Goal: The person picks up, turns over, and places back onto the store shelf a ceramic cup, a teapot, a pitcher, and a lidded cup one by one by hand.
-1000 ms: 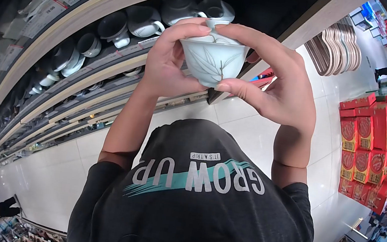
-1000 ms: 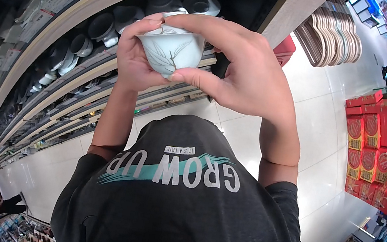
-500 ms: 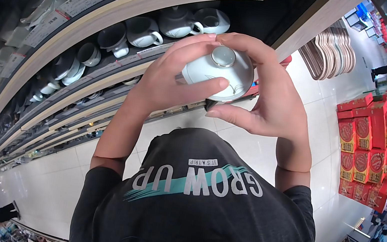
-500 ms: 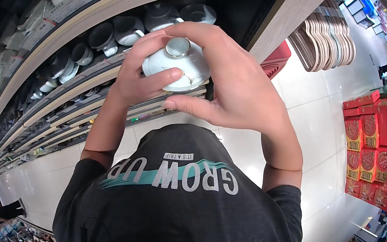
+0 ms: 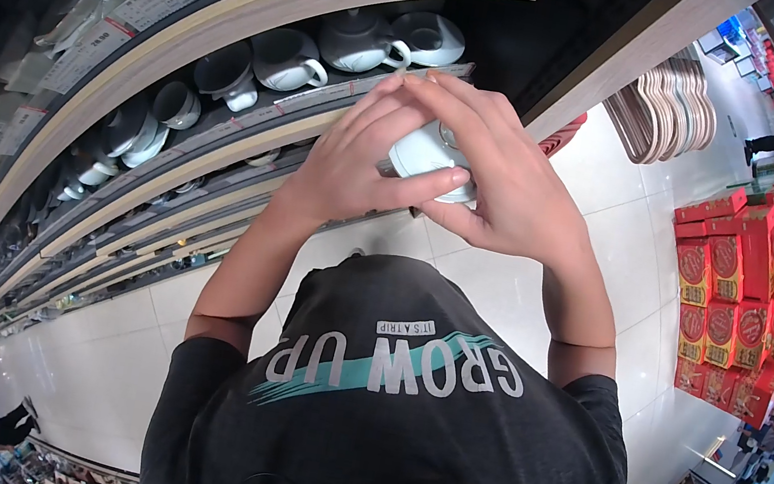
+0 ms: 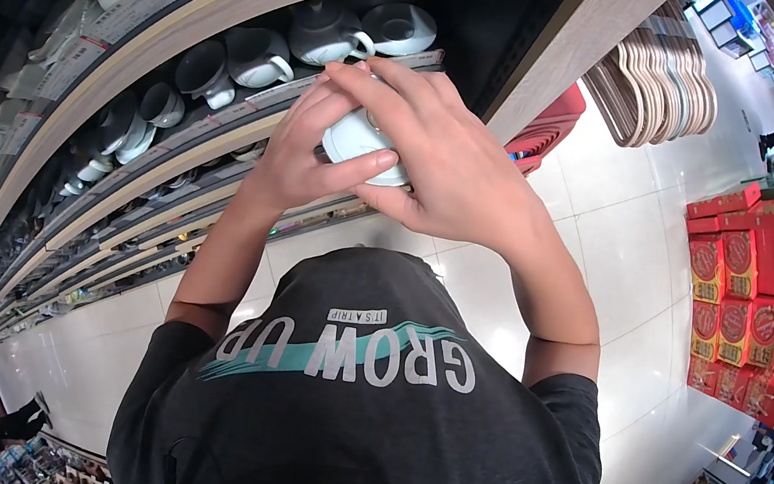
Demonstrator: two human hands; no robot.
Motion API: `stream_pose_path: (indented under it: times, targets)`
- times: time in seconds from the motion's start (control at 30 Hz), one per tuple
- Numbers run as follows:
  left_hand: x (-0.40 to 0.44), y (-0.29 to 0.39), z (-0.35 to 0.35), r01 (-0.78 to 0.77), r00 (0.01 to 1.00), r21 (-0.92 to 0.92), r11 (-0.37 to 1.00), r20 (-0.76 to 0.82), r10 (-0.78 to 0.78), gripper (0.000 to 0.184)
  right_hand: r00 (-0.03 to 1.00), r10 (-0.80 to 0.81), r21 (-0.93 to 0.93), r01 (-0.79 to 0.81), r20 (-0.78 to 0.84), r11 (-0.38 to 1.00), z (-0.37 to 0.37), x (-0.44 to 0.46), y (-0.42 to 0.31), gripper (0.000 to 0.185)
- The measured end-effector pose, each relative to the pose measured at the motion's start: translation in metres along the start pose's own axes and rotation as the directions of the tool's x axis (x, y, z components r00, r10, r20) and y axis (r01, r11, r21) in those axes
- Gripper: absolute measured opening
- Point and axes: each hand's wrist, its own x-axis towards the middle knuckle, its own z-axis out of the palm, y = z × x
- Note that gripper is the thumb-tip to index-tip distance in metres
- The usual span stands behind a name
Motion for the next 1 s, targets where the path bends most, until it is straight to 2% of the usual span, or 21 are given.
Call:
stream_pose_path:
  times: [0.03,0.1,0.17,0.23,0.27,0.33,0.37,0.5,0.6,0.63,0.73,0.77,0.8,0.83,0.87,0.9,0.93,1.0]
  targets:
    - [-0.003,-0.005,0.002,-0.073,0.997,0.079,0.994,0.013,0.072,0.048,1.000,0.008,-0.009,-0.008,0.014,1.000,0.002,0.001,0.003,0.078]
    - [-0.009,-0.014,0.006,-0.105,0.994,0.134,0.985,0.016,0.104,0.045,0.999,0.014,-0.016,-0.014,0.028,1.000,0.007,0.002,0.009,0.078]
    - [-0.018,-0.027,0.011,-0.138,0.990,0.190,0.972,0.021,0.136,0.044,0.999,0.041,0.009,-0.041,0.006,0.999,0.013,0.003,0.015,0.080]
    - [-0.029,-0.041,0.018,-0.241,0.966,0.357,0.903,-0.001,0.259,0.047,0.999,0.047,-0.014,-0.047,-0.020,0.999,0.018,0.003,0.024,0.078]
    - [-0.032,-0.042,0.021,-0.240,0.966,0.357,0.903,-0.002,0.257,0.047,0.998,0.053,-0.037,-0.055,-0.046,0.998,0.020,0.003,0.029,0.076]
    - [-0.037,-0.038,0.027,-0.053,0.985,0.187,0.981,-0.150,0.082,0.060,0.995,0.082,-0.083,-0.087,-0.065,0.993,0.021,0.005,0.039,0.074]
    - [-0.038,-0.033,0.022,-0.033,0.992,0.205,0.978,-0.116,0.058,0.071,0.990,0.109,-0.129,-0.120,-0.085,0.984,0.021,0.006,0.044,0.072]
    - [-0.053,-0.033,0.027,0.015,0.989,0.190,0.982,-0.147,0.013,0.075,0.980,0.135,-0.156,-0.158,-0.149,0.975,0.022,0.022,0.065,0.069]
    - [-0.063,-0.032,0.036,0.065,0.989,0.100,0.993,-0.140,-0.051,0.074,0.961,0.206,-0.178,-0.239,-0.184,0.955,0.024,0.039,0.081,0.065]
    - [-0.065,-0.032,0.038,0.040,0.993,0.120,0.992,-0.119,-0.026,0.077,0.941,0.279,-0.183,-0.314,-0.191,0.932,0.025,0.045,0.080,0.058]
    - [-0.072,-0.027,0.044,0.083,0.993,0.063,0.995,-0.089,-0.077,0.076,0.962,0.198,-0.178,-0.232,-0.187,0.956,0.031,0.064,0.102,0.054]
    - [-0.073,-0.024,0.045,0.099,0.993,0.060,0.993,-0.076,-0.095,0.075,0.938,0.076,-0.155,-0.135,-0.338,0.979,0.038,0.073,0.109,0.044]
    - [-0.075,-0.022,0.047,0.104,0.992,0.058,0.993,-0.078,-0.099,0.075,0.940,0.078,-0.154,-0.135,-0.334,0.979,0.039,0.076,0.115,0.044]
    - [-0.077,-0.022,0.049,0.119,0.992,0.033,0.992,-0.057,-0.117,0.075,0.944,0.293,-0.180,-0.318,-0.151,0.931,0.038,0.080,0.119,0.046]
    - [-0.079,-0.021,0.050,0.135,0.990,0.009,0.991,-0.034,-0.134,0.075,0.867,0.497,-0.240,-0.477,0.029,0.845,0.039,0.083,0.124,0.052]
    - [-0.079,-0.018,0.050,0.137,0.990,0.008,0.990,-0.031,-0.137,0.074,0.849,0.522,-0.341,-0.468,0.082,0.815,0.042,0.086,0.129,0.063]
    - [-0.080,-0.018,0.052,0.141,0.990,0.006,0.990,-0.031,-0.141,0.074,0.848,0.523,-0.341,-0.468,0.085,0.815,0.045,0.089,0.132,0.063]
    - [-0.084,-0.017,0.056,0.189,0.981,-0.070,0.980,-0.020,-0.191,0.066,0.786,0.581,-0.419,-0.464,0.212,0.781,0.049,0.094,0.135,0.062]
